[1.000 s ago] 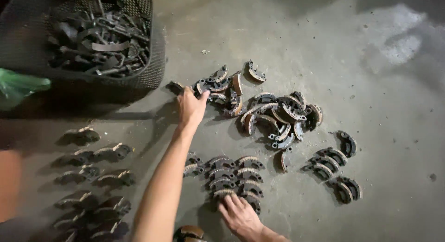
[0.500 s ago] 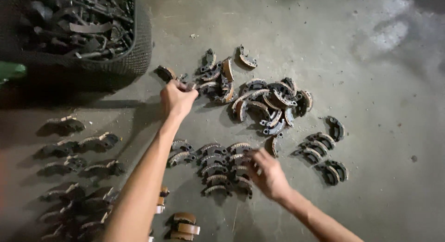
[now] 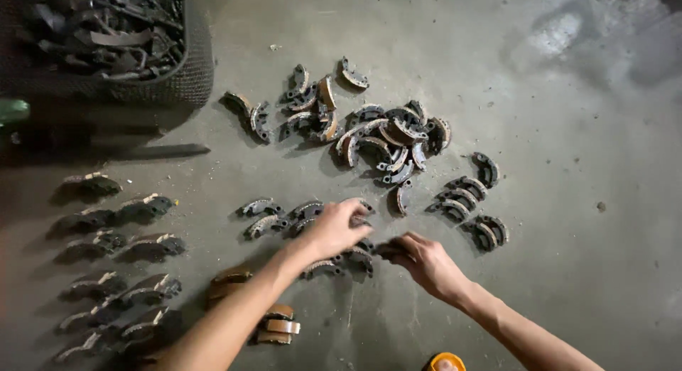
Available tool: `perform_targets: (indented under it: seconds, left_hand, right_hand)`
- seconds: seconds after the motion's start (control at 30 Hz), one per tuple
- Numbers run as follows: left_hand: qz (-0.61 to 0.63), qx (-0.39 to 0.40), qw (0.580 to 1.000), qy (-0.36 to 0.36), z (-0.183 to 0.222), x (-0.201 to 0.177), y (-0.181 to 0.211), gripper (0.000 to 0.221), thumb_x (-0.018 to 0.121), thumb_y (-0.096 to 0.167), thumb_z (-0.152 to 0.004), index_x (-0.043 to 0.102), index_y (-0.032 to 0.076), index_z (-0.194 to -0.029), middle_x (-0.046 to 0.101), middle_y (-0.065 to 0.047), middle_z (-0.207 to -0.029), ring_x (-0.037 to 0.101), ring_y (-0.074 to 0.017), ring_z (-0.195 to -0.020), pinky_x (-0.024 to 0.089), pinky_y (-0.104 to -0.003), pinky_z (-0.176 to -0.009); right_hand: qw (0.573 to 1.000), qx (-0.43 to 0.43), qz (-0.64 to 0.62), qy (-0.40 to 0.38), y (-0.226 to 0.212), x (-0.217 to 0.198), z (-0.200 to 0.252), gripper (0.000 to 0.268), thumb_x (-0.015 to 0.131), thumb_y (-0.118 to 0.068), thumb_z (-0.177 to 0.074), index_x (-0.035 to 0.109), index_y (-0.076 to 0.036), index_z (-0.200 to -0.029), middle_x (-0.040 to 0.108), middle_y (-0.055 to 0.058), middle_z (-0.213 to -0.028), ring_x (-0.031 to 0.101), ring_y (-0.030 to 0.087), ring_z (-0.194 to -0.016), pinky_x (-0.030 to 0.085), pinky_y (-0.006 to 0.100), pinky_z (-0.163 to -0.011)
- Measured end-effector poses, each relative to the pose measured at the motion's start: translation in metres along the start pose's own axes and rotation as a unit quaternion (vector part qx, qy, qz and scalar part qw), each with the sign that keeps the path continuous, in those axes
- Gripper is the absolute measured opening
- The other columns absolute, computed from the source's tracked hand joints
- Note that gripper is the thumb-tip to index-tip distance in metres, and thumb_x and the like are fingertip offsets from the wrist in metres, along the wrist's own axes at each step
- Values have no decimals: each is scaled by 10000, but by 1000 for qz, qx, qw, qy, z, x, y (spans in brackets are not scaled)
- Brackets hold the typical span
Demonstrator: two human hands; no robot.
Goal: Sorting and organizing motorcycle brake shoes into rows on the floor
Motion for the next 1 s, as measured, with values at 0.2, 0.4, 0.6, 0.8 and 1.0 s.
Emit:
perform_targets:
  seconds: [0.2,0.4,0.6,0.8,1.0]
  left_hand:
    - [-131,-21,974,183,-15,-128,-30,284,745,279,-860,768,74,-1056,762,-168,-986,730,-365,-989,583,-481,-852]
    - [-199,-8,923,328,-15,-210,-76,155,716,279,-922,757,145,-987,747,-63,-930,750,-277,-891,567,-431,-846]
    - [-233,45,901,363,-19,-227,-75,86,735,174,-901,751,102,-945,703,-67,-888,737,-294,-825,570,-431,-803]
    - [-230,70,873,424,-22,-250,-60,45,738,101,-886,741,110,-930,668,-49,-894,734,-285,-832,573,-386,-793]
    - [-204,29,872,445,-48,-259,-76,113,654,79,-944,690,10,-1026,660,-125,-1038,641,-265,-887,512,-403,-852]
  right_hand:
    - [991,119,47,-49,79,21,28,158,764,-174,-856,679,-124,-980,728,90,-833,752,355,-805,632,444,-683]
    - [960,-139,241,23,64,-7,-31,151,531,-142,-950,669,-148,-1011,653,106,-1118,606,342,-997,533,379,-684]
    - [900,-253,353,-34,60,-11,-70,223,551,5,-850,651,-144,-981,591,125,-1098,555,357,-917,492,388,-628]
    - [946,-133,232,182,81,-80,-93,352,827,-176,-766,707,-111,-1091,660,66,-919,652,267,-779,570,320,-613]
    - [917,-3,316,242,78,-140,-154,325,820,-88,-942,747,-17,-1251,651,171,-1047,596,258,-834,504,355,-610]
Point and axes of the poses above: each hand's wrist, its own z-axis away from the middle knuckle, its own x-axis out of the palm, y = z × x, the point moved 9 cm from there along -z, towards the middle knuckle
